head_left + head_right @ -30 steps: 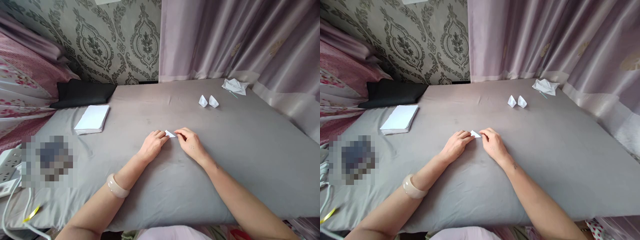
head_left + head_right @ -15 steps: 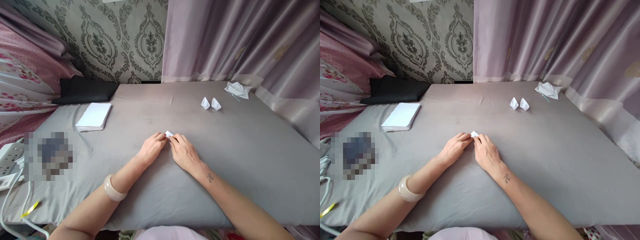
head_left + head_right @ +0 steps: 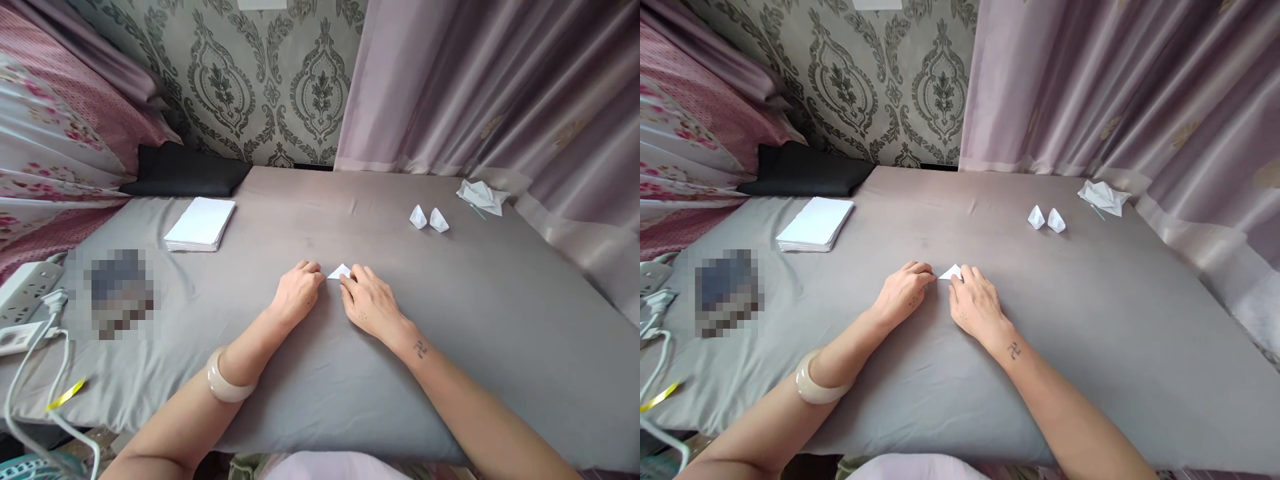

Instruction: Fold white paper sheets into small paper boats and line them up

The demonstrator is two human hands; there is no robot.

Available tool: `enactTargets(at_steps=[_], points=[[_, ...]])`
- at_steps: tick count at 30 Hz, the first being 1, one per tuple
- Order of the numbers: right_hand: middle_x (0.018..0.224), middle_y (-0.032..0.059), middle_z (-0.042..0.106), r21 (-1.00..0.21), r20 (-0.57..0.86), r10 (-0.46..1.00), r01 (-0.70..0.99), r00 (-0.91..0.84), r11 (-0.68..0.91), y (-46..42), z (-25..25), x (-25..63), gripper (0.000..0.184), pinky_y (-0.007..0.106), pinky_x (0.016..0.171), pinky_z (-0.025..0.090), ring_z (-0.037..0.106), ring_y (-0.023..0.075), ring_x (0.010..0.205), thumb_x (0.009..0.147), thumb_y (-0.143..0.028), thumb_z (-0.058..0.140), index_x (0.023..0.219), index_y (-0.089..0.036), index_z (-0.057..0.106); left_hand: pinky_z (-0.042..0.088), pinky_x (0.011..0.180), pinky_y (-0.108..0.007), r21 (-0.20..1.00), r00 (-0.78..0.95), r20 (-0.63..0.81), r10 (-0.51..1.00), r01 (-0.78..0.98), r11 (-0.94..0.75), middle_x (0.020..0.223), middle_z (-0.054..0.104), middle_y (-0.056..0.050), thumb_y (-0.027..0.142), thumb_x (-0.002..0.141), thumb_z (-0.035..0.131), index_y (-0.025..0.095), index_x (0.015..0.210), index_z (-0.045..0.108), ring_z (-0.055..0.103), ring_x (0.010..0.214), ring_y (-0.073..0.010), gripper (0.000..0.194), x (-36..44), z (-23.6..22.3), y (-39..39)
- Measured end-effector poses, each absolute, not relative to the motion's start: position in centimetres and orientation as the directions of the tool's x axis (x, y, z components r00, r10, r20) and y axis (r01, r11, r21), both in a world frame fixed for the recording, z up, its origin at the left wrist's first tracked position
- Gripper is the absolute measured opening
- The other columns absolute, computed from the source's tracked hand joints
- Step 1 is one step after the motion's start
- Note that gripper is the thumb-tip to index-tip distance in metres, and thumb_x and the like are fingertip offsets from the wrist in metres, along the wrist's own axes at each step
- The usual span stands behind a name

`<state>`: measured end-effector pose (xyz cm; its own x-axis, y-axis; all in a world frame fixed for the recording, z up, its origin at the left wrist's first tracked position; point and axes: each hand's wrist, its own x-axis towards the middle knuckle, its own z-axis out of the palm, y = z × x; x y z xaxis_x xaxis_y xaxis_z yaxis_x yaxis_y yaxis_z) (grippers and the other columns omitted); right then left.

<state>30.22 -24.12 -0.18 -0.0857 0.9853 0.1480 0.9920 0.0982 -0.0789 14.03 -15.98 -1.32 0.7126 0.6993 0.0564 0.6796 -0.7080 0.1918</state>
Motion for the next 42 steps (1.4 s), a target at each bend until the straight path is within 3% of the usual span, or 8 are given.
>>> enactTargets(at_steps=[6,14,26,30,34,38,42], points=[[0.099,0.0091,0.059,-0.062,0.175,0.980,0.992,-0.094,0.106,-24.5,-0.7,30.3,0.032,0.032,0.070,0.040,0.051,0.0212,0.089,0.095,-0.025,0.039,0.117,-0.018,0.062,0.047,0.080,-0.033,0.103,0.797,0.077,0.599,0.592,-0.800,0.109,0.062,-0.009,0.006,0.089,0.036,0.017,0.119,0.059,0.055,0.097,-0.0227,0.039,14.6,-1.5,-16.4],[0.105,0.0123,0.060,-0.053,0.188,0.975,0.990,-0.115,0.127,-25.1,-1.2,30.4,0.039,0.035,0.079,0.042,0.052,0.0233,0.093,0.097,-0.028,0.036,0.127,-0.012,0.056,0.048,0.079,-0.034,0.070,0.806,-0.004,0.592,0.591,-0.804,0.109,0.061,-0.012,0.006,0.087,0.041,0.014,0.106,0.063,0.055,0.096,-0.0236,0.030,14.8,-0.8,-17.1],[0.097,0.0116,0.058,-0.038,0.196,0.978,0.996,-0.070,0.079,-23.5,-1.2,30.0,0.040,0.035,0.076,0.039,0.050,0.0235,0.088,0.097,-0.031,0.035,0.125,-0.012,0.058,0.049,0.077,-0.034,0.078,0.786,-0.060,0.616,0.619,-0.782,0.108,0.062,-0.011,0.007,0.089,0.037,0.014,0.101,0.065,0.055,0.096,-0.0234,0.031,15.0,0.0,-17.3],[0.090,0.0076,0.057,-0.133,0.193,0.981,0.990,-0.025,0.051,-22.7,-1.0,30.6,0.037,0.032,0.067,0.037,0.051,0.0191,0.082,0.099,-0.031,0.033,0.100,-0.020,0.069,0.049,0.074,-0.034,0.065,0.785,-0.065,0.616,0.620,-0.782,0.105,0.062,-0.011,0.005,0.086,0.040,0.013,0.097,0.065,0.055,0.094,-0.0238,0.029,14.9,0.1,-17.5],[0.084,0.0040,0.056,-0.322,0.135,0.990,0.947,0.047,-0.001,-21.5,-1.3,31.8,0.038,0.028,0.062,0.036,0.054,0.0162,0.081,0.097,-0.035,0.040,0.078,-0.023,0.070,0.048,0.072,-0.033,0.074,0.791,-0.035,0.611,0.612,-0.787,0.103,0.063,-0.010,0.004,0.083,0.042,0.014,0.091,0.066,0.056,0.092,-0.0230,0.028,14.7,-0.3,-17.4],[0.088,0.0005,0.059,-0.547,0.069,0.992,0.836,0.105,-0.050,-20.8,-2.4,32.8,0.018,0.026,0.067,0.042,0.057,0.0141,0.079,0.090,-0.036,0.054,0.091,-0.026,0.069,0.048,0.071,-0.031,0.150,0.761,0.058,0.646,0.633,-0.759,0.104,0.065,-0.007,0.005,0.084,0.041,0.017,0.091,0.069,0.056,0.088,-0.0208,0.032,14.5,-1.2,-16.7],[0.107,0.0064,0.057,-0.602,0.149,0.976,0.797,0.159,-0.038,-21.0,-3.7,32.9,0.029,0.030,0.080,0.047,0.058,0.0170,0.089,0.088,-0.035,0.055,0.112,-0.022,0.063,0.048,0.074,-0.029,0.275,0.706,0.125,0.697,0.650,-0.708,0.103,0.066,-0.007,0.006,0.087,0.038,0.019,0.094,0.069,0.058,0.088,-0.0190,0.034,14.5,-1.7,-16.2]])
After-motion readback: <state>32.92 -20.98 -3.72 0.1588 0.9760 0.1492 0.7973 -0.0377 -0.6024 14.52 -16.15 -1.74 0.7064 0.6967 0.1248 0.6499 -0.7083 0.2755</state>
